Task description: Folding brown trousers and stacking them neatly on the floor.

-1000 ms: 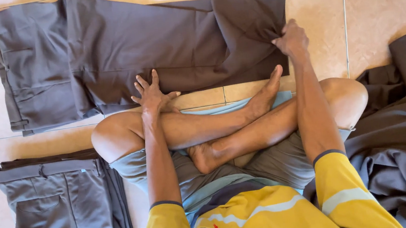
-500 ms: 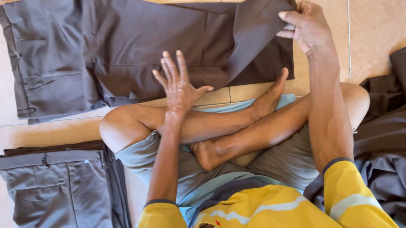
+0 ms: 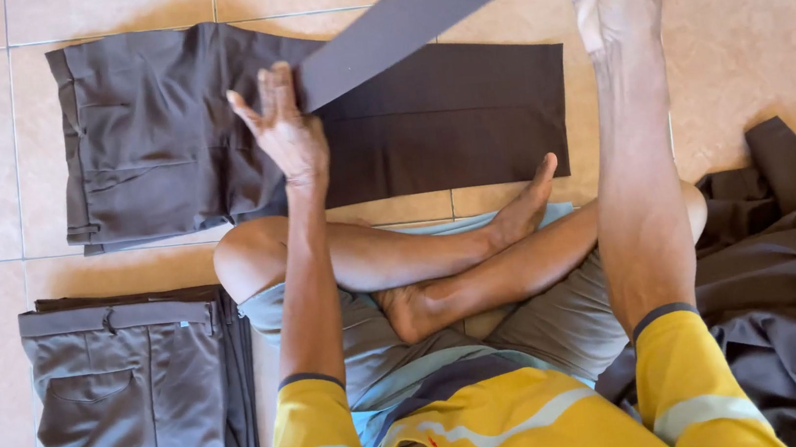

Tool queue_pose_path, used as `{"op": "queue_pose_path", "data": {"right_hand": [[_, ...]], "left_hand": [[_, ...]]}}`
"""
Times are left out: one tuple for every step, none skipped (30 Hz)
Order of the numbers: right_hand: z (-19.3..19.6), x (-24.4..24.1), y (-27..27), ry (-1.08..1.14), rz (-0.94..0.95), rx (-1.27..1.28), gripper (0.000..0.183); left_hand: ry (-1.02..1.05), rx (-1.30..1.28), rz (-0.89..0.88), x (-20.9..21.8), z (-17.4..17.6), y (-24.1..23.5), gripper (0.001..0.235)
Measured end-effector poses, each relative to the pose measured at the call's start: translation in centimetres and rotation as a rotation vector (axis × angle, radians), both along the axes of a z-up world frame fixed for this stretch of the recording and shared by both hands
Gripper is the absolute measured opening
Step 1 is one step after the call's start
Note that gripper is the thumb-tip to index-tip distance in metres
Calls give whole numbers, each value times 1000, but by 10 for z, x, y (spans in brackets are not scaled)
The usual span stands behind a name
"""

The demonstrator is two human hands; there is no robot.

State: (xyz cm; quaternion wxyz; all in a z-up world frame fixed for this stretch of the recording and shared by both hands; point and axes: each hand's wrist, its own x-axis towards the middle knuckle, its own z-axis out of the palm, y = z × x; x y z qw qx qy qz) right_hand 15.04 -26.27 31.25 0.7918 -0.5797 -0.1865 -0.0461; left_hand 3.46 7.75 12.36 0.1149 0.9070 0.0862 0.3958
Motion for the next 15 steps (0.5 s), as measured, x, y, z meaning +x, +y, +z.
{"op": "queue_pose_path", "data": {"right_hand": [[1, -10, -9, 127, -94, 45, 28], [-26, -15, -19, 119, -104, 48, 28], [-52, -20, -29, 242, -143, 2, 28], [-80, -27, -42, 369, -185, -42, 29], [-134, -30, -53, 365, -197, -39, 29], [-184, -34, -64, 470, -242, -129, 31], [-231, -34, -75, 576, -286, -218, 37], [-277, -40, -86, 580, -302, -212, 37], [-322, -45, -96, 691, -298, -387, 40], [-368, -54, -107, 806, -293, -562, 44], [-349, -59, -103, 816, -309, -553, 44], [-328, -59, -99, 860, -321, -600, 59], [-306, -58, -94, 904, -332, -646, 80], [-328, -51, -102, 901, -338, -638, 80], [-349, -43, -109, 808, -381, -843, 66]], "left_hand": [[-81, -3, 20, -3, 22, 10, 88], [-88, -2, 9, -11, 22, 10, 88], [-61, 28, -44, -18, 22, 9, 87], [-31, 57, -100, -27, 21, 7, 87], [-36, 58, -112, -36, -1, 0, 87], [83, 119, -120, -43, -24, -7, 72], [201, 185, -127, -49, -47, -14, 57], [201, 188, -143, -55, -101, -13, 57], [535, 208, -105, -59, -157, -11, 56], [870, 231, -65, -58, -212, -6, 56], [872, 241, -82, -58, -203, -8, 56], [840, 240, -115, -55, -194, -11, 54], [809, 239, -147, -53, -185, -14, 53], [802, 246, -151, -54, -184, -13, 53], [841, 239, -159, -55, -183, -13, 55]]}}
